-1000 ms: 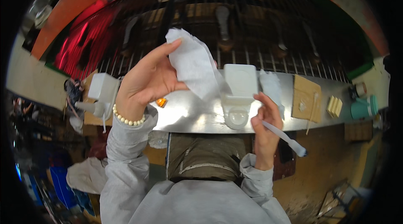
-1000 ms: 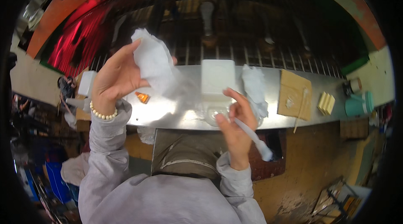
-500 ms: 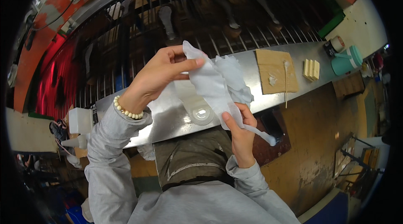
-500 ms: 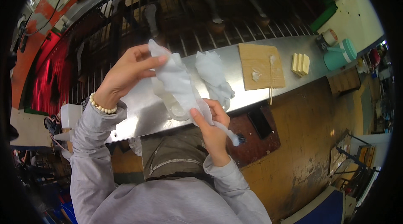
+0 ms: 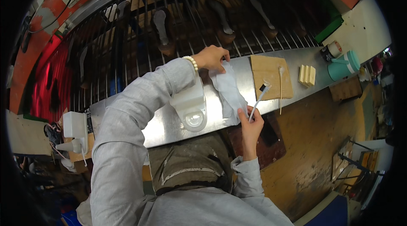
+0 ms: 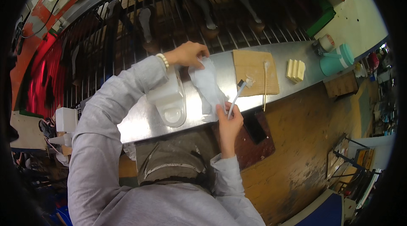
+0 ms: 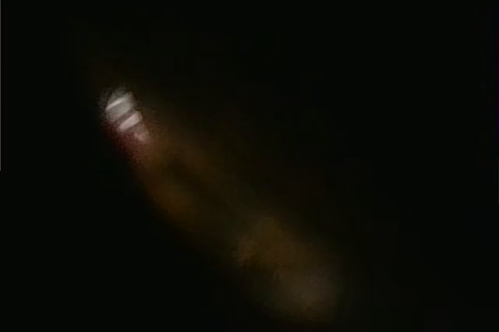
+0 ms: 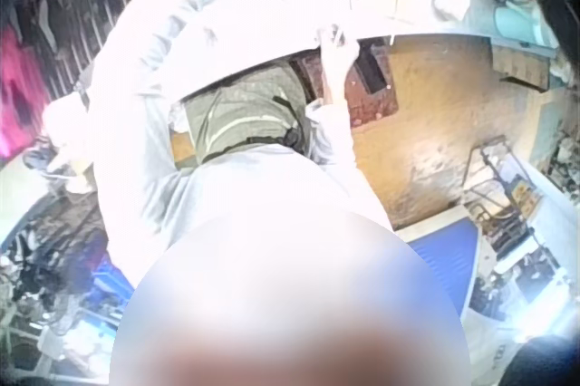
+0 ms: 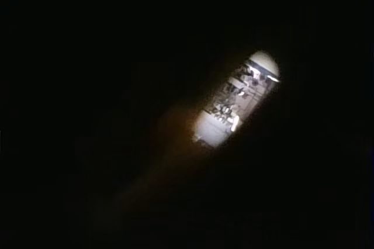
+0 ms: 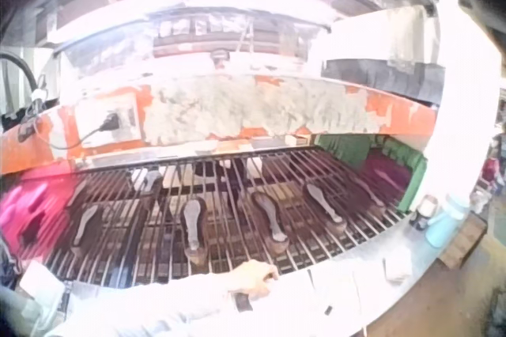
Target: The person applies a white adhesive to the sole of a brown shoe using a small brush. They repeatedly dip the brush into a container and spread the glue along the edge and surface of the sole, rotating the shoe to cover different areas.
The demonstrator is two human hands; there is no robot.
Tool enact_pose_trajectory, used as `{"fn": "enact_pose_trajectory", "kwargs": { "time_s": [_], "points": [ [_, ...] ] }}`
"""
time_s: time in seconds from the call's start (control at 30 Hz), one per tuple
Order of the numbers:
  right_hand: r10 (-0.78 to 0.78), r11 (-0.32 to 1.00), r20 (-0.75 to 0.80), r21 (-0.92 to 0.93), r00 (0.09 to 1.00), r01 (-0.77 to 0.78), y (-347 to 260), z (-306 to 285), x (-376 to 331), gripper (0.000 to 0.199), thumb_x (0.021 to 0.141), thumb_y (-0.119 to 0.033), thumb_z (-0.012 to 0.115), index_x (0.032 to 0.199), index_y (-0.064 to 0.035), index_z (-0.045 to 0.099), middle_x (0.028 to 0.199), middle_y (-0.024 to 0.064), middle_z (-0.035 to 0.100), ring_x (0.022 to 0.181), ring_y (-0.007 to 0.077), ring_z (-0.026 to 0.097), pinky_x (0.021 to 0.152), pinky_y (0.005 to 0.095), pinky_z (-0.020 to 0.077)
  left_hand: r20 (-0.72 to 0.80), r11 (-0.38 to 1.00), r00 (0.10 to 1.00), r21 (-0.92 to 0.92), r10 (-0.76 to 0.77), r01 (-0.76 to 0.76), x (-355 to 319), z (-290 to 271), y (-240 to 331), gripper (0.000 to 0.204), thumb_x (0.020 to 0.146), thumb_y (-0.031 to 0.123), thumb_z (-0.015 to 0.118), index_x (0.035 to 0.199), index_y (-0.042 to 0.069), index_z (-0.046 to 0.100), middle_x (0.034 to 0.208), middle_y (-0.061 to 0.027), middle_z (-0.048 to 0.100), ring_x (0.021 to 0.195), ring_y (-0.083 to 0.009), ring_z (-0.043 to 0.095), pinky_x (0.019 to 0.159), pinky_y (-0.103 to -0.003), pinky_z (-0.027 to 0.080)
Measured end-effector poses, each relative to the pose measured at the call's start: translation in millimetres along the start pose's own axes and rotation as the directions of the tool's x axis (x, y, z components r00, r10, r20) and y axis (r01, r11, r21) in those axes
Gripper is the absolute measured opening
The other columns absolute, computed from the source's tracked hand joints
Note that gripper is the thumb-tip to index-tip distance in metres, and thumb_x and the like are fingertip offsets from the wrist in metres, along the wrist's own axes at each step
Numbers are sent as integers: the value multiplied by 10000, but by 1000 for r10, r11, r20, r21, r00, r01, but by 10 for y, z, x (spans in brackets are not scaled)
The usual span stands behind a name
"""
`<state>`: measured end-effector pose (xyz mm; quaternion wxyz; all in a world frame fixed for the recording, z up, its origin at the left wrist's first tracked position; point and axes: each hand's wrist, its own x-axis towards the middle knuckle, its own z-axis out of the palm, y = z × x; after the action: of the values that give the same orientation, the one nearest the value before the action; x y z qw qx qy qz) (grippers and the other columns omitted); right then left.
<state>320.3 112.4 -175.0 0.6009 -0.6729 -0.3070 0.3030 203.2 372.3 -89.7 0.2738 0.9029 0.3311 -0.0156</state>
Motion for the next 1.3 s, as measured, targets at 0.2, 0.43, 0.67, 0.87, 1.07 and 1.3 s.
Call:
{"fn": "enact_pose_trajectory", "kwargs": {
  "time_s": [0.2, 0.43, 0.67, 0.87, 1.07, 1.3],
  "points": [
    [11, 985, -359, 164, 933, 52, -65, -42, -132, 382, 950, -45, 647, 1298, -33, 490, 979, 2, 498, 726, 80, 478, 620, 227, 424, -16, 930, 995, -357, -98, 86, -76, -194, -124, 810, 795, 333, 776, 1492, 199, 386, 1434, -239, 378, 1371, -390, 357, 1119, -483, 355],
    [-65, 893, -357, 396, 932, 214, -449, -104, 12, 119, 1024, -156, 534, 1090, -58, 549, 684, -60, 364, 527, 25, 268, 474, 234, 191, -295, 763, 721, -417, -628, 494, -52, -355, -1084, 987, 764, 426, 795, 1567, 236, 253, 1557, -309, 205, 1437, -499, 235, 1144, -559, 304],
    [-89, 924, -369, 316, 925, 215, -624, -37, 183, 97, 1003, -151, 576, 1040, -65, 549, 702, -53, 384, 530, 26, 255, 477, 229, 184, -410, 545, 383, -429, -828, 720, -28, -183, -2030, 1359, 640, 466, 888, 1597, 313, -66, 1551, -361, 151, 1386, -548, 325, 1061, -588, 409],
    [-39, 935, -318, 323, 947, 147, -639, 102, 259, 77, 992, -129, 585, 1031, -71, 552, 720, -55, 385, 543, 28, 249, 488, 228, 190, -378, 619, 491, -469, -785, 629, -101, -92, -2193, 1391, 588, 450, 880, 1589, 384, -84, 1445, -429, 276, 1138, -553, 585, 915, -506, 543],
    [-143, 927, -249, 304, 958, 218, -772, 100, 125, 73, 988, -106, 587, 1041, -66, 558, 696, -66, 373, 548, 17, 270, 492, 220, 199, -303, 732, 726, -560, -617, 388, -324, -310, -2628, 1203, 600, 353, 822, 1600, 250, 163, 1322, -296, 586, 1218, -445, 580, 983, -448, 482],
    [-78, 937, -246, 314, 966, 156, -789, -84, 28, 56, 981, -85, 577, 1035, -69, 569, 700, -69, 382, 550, 18, 289, 495, 217, 211, -85, 62, 861, -996, -501, -63, -1106, -752, -1958, 895, 782, 151, 751, 1557, 120, 305, 1411, -156, 534, 1200, -258, 596, 997, -365, 493]
  ]
}}
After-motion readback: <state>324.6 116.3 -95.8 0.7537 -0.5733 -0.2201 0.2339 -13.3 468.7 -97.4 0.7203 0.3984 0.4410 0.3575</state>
